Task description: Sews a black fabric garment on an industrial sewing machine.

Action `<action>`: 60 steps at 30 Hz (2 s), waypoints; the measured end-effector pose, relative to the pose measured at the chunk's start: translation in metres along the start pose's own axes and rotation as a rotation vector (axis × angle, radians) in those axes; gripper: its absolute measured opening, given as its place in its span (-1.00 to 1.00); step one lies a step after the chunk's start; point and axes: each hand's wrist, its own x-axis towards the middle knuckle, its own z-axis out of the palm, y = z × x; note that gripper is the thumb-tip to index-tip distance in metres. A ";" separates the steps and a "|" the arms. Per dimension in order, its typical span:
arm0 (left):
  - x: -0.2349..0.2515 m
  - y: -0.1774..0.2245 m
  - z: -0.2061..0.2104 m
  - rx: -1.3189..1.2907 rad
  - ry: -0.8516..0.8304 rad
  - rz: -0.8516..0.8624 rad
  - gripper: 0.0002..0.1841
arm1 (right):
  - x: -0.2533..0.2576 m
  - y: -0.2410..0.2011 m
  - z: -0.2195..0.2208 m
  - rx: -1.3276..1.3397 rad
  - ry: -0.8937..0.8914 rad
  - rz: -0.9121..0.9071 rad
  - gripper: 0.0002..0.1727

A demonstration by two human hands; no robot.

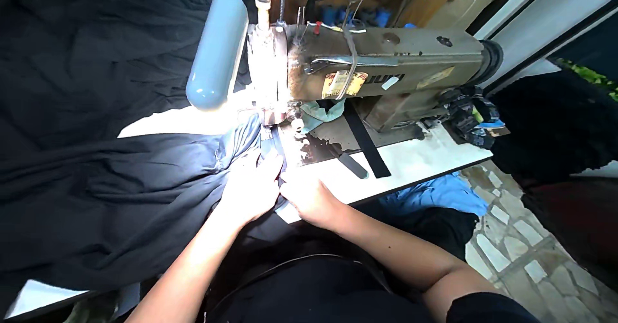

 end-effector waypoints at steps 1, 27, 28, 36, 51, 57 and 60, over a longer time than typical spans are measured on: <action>-0.002 0.004 -0.001 -0.004 -0.005 -0.010 -0.50 | 0.000 0.000 0.001 0.009 0.008 0.004 -0.79; 0.000 -0.008 0.018 -0.056 0.260 0.091 -0.62 | 0.023 0.024 0.006 -0.102 -0.012 0.026 -0.72; 0.001 -0.009 0.019 -0.059 0.264 0.088 -0.62 | 0.025 0.024 0.006 -0.114 -0.043 0.040 -0.71; 0.018 -0.019 0.021 -0.037 0.224 0.016 -0.65 | 0.046 0.033 0.003 -0.038 -0.116 0.177 -0.70; 0.032 -0.025 0.024 -0.042 0.158 -0.086 -0.63 | -0.001 0.079 -0.067 -0.055 0.057 0.363 -0.72; 0.032 -0.020 0.020 0.013 0.140 -0.073 -0.63 | -0.082 0.175 -0.126 -0.412 0.361 0.708 -0.50; 0.032 -0.020 0.019 0.014 0.134 -0.088 -0.63 | -0.100 0.186 -0.110 -0.425 0.384 0.677 -0.44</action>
